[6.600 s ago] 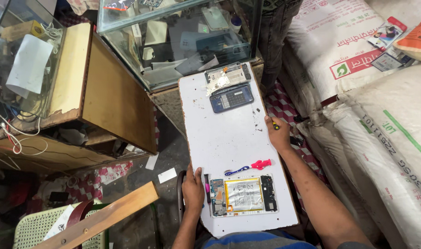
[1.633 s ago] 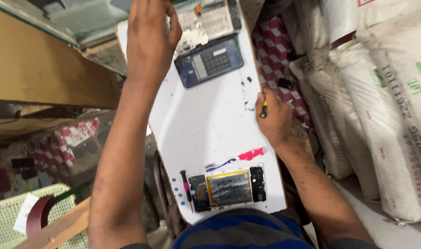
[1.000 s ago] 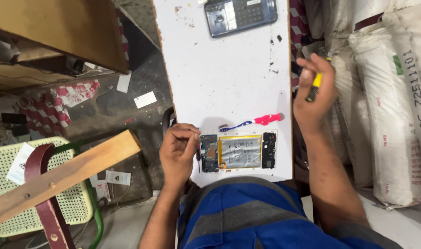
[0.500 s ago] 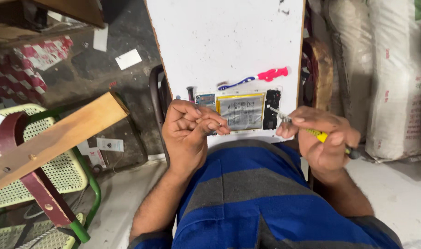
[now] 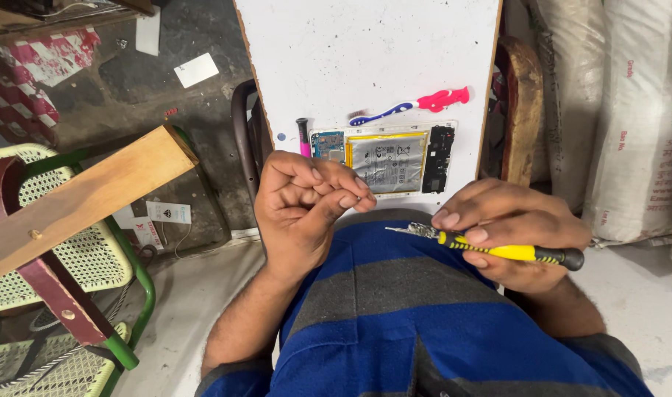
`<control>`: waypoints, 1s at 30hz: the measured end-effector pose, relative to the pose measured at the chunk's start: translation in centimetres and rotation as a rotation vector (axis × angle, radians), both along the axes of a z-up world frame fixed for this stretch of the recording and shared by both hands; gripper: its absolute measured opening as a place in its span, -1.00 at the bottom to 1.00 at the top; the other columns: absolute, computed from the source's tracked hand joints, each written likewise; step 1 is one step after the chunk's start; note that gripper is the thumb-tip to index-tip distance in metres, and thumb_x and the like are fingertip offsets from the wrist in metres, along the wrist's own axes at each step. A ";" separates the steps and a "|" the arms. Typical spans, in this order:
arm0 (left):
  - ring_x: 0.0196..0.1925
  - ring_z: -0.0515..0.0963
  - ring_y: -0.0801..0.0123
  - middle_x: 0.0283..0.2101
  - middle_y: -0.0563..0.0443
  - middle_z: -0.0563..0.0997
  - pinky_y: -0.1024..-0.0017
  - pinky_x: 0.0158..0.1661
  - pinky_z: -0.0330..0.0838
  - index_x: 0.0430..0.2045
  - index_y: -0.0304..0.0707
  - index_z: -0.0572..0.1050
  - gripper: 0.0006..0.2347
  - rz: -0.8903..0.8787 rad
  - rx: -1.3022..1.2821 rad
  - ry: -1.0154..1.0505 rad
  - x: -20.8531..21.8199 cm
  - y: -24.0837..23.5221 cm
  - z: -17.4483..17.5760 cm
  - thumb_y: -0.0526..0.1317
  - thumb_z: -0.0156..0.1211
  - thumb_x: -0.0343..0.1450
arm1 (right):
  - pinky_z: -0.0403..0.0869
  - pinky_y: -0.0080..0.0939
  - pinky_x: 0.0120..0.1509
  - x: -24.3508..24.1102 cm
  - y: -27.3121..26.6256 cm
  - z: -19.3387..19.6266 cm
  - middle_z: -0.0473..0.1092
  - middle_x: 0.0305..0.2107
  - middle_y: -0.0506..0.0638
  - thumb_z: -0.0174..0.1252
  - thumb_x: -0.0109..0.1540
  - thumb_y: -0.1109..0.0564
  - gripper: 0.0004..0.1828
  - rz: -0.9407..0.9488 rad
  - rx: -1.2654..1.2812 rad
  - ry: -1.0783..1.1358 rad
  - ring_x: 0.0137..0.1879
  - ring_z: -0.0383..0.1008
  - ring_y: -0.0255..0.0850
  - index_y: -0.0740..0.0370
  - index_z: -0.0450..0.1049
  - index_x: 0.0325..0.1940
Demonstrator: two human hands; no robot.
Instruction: The person uses a screwdriver to remove and tighten screws on a disassembled mobile phone placed on a white board on their lap. They repeatedly handle small screws and the phone's internal components.
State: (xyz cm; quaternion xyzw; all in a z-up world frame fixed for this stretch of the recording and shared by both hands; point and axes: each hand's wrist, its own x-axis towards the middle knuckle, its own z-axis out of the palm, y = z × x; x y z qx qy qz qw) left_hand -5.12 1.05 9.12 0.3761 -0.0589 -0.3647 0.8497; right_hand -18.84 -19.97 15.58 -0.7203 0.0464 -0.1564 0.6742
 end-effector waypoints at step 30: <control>-0.07 0.66 0.30 -0.16 -0.23 0.50 0.41 -0.09 0.68 -0.06 -0.29 0.23 -0.73 -0.085 0.038 -0.075 -2.4 0.3 1.0 -0.59 0.14 0.53 | 0.63 -0.25 -0.22 -1.4 2.2 -2.1 0.34 -0.22 0.13 0.16 0.38 0.34 -0.45 -0.352 -0.525 -0.125 -0.25 0.67 -0.12 0.40 -0.17 0.08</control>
